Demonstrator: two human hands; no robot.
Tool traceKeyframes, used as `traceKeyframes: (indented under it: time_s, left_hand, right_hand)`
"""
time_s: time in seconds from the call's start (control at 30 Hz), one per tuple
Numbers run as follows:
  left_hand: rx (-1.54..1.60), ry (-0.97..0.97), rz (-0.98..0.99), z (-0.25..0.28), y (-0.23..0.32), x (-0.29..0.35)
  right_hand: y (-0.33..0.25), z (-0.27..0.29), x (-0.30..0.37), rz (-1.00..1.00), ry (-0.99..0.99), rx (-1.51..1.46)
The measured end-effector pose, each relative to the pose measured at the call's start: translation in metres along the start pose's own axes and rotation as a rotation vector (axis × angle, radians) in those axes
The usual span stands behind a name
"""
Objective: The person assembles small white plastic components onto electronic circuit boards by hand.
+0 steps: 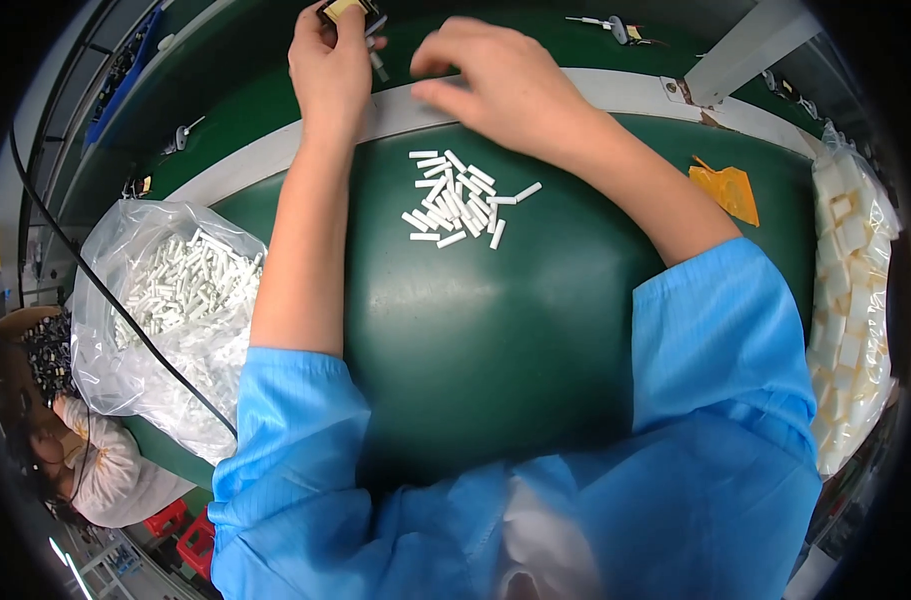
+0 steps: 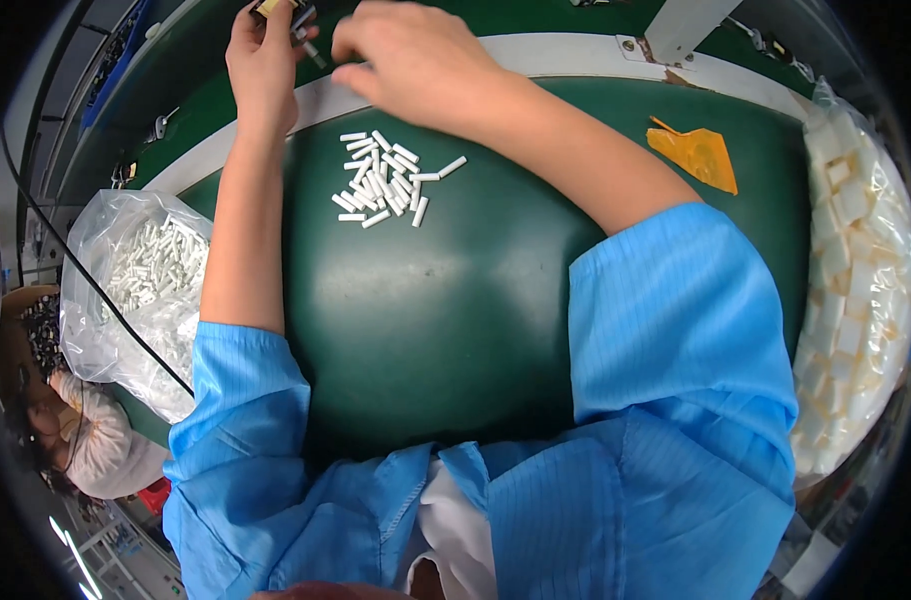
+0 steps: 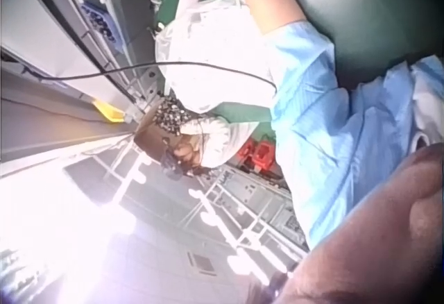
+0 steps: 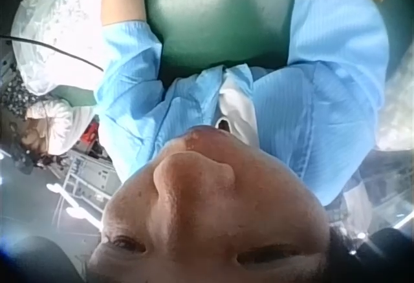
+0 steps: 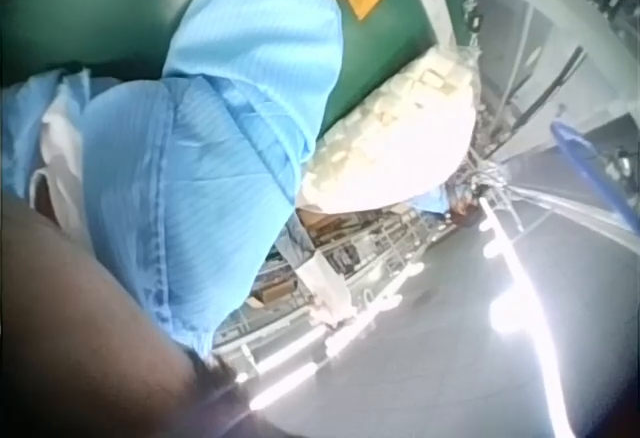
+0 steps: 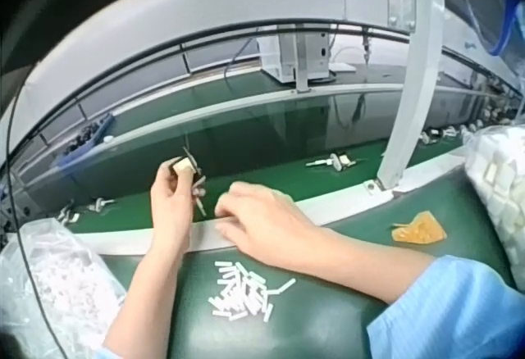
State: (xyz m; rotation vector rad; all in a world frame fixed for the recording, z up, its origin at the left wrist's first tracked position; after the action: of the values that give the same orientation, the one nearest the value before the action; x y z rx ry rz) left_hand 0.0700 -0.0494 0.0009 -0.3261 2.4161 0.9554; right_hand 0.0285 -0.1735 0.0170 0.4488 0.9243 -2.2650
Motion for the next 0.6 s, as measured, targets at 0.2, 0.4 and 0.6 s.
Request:
traceKeyframes:
  time_s: [0.2, 0.4, 0.6]
  left_hand:
    - [-1.728, -0.133, 0.172, -0.008, -0.006, 0.009]
    - [-1.894, -0.35, -0.131, 0.012, -0.023, 0.015]
    - [-1.931, -0.075, -0.234, 0.024, 0.008, 0.002]
  right_hand:
    - [-0.029, -0.02, 0.034, 0.189, -0.327, 0.239]
    - [-0.029, -0.035, 0.034, 0.102, -0.477, 0.335]
    - [-0.012, -0.037, 0.027, 0.0, -0.446, 0.059]
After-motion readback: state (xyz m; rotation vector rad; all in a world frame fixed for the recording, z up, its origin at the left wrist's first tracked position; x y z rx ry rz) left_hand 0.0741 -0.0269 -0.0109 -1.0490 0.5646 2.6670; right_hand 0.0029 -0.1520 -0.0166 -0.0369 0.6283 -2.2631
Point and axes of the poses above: each hand's wrist, its own x-axis away from the middle knuckle, its own z-axis out of the back of the hand, y = z × x, the point moved 7 cm from there along -x, towards the middle knuckle, and after that the axes turned 6 degrees about -z, right-handed, at the moved point
